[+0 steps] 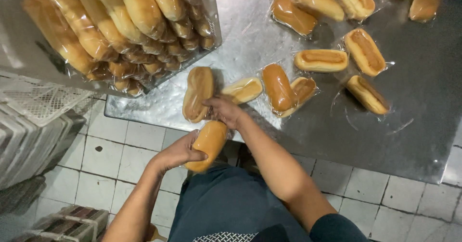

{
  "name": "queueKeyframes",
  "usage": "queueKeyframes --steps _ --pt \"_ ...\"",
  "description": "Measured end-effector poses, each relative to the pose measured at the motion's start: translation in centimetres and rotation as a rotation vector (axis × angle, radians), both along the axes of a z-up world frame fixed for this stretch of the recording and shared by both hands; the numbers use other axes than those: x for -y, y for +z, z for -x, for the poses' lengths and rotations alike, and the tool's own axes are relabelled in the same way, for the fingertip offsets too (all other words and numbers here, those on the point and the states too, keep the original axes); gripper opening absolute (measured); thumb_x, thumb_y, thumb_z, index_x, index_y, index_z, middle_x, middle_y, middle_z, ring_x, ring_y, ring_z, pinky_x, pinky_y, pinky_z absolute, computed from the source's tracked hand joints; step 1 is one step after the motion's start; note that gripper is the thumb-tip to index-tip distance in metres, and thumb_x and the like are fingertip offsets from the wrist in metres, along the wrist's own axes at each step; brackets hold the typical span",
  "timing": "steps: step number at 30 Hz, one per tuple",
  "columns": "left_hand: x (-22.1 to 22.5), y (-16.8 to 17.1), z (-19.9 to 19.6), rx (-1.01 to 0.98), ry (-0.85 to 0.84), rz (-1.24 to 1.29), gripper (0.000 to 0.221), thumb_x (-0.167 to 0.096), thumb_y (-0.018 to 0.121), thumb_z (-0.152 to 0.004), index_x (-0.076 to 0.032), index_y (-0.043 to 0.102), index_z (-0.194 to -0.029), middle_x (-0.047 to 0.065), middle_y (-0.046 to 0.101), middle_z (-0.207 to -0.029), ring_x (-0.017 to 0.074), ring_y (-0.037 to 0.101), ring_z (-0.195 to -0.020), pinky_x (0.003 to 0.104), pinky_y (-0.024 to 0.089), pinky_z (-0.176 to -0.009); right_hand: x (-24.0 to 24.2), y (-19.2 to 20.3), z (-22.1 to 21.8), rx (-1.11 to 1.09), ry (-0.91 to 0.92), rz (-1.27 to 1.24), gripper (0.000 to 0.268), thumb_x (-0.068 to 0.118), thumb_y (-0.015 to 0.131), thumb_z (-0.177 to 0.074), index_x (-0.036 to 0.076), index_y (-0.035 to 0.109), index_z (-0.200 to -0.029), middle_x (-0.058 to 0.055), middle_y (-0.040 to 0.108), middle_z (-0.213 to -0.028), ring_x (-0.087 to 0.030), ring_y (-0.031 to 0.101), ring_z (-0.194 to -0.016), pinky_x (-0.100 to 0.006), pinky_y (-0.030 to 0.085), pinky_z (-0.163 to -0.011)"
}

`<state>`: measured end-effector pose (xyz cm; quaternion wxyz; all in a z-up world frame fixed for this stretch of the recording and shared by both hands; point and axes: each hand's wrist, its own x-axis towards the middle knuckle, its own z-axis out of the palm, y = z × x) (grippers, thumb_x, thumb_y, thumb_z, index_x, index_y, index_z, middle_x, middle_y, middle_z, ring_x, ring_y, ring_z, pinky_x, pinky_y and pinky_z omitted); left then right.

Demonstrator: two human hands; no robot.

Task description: The person picks up wrapped bread rolls from a metal table and stacks them into a white plastic crate.

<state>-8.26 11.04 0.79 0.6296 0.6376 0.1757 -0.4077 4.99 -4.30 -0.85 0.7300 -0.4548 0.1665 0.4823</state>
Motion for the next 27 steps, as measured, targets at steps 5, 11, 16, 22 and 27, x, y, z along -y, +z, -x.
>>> queueKeyframes --steps 5,11,16,22,27 --pt "-0.1 3.2 -0.6 0.040 -0.258 -0.117 0.057 -0.014 0.079 -0.080 -0.003 0.060 -0.133 0.015 0.073 -0.119 0.0329 0.069 -0.109 0.050 0.053 -0.094 1.2 -4.2 -1.2 -0.097 -0.188 -0.260 0.041 0.027 0.074 -0.088 0.018 0.065 -0.127 -0.015 0.072 -0.115 -0.030 0.073 -0.101 -0.050 0.062 -0.089" --pt "-1.3 3.1 0.1 0.036 -0.355 -0.160 0.048 -0.021 0.081 -0.077 -0.007 0.068 -0.120 0.013 0.075 -0.108 0.0287 0.069 -0.101 0.045 0.053 -0.090 4.8 -4.5 -3.2 0.084 -0.269 -0.214 0.045 0.021 0.070 -0.089 0.019 0.059 -0.133 -0.011 0.069 -0.125 -0.030 0.068 -0.115 -0.050 0.057 -0.101" --pt "-2.2 1.0 -1.5 0.044 0.301 -0.515 0.052 -0.024 0.074 -0.088 -0.001 0.056 -0.131 0.028 0.068 -0.114 0.0431 0.068 -0.108 0.053 0.055 -0.087 7.4 2.0 -2.2 0.538 -0.080 0.238 0.049 0.020 0.066 -0.088 0.009 0.056 -0.135 -0.017 0.062 -0.121 -0.029 0.061 -0.114 -0.047 0.055 -0.095" --pt "0.5 -2.0 -5.3 0.098 0.315 -0.514 0.072 -0.066 0.053 -0.098 -0.007 0.051 -0.138 0.022 0.059 -0.137 0.0420 0.056 -0.130 0.059 0.051 -0.100 1.4 3.5 3.4 0.825 0.499 0.601 0.069 0.036 0.052 -0.097 0.004 0.037 -0.156 -0.034 0.039 -0.154 -0.049 0.039 -0.143 -0.059 0.033 -0.118" --pt "2.5 0.0 -6.3 0.074 0.395 -0.594 0.099 -0.051 0.078 -0.083 0.002 0.031 -0.152 0.028 0.059 -0.133 0.0446 0.061 -0.122 0.059 0.050 -0.100 2.8 -3.1 3.5 0.991 0.566 0.591 0.060 0.021 0.047 -0.092 0.003 0.041 -0.148 -0.027 0.037 -0.147 -0.047 0.037 -0.140 -0.057 0.030 -0.118"
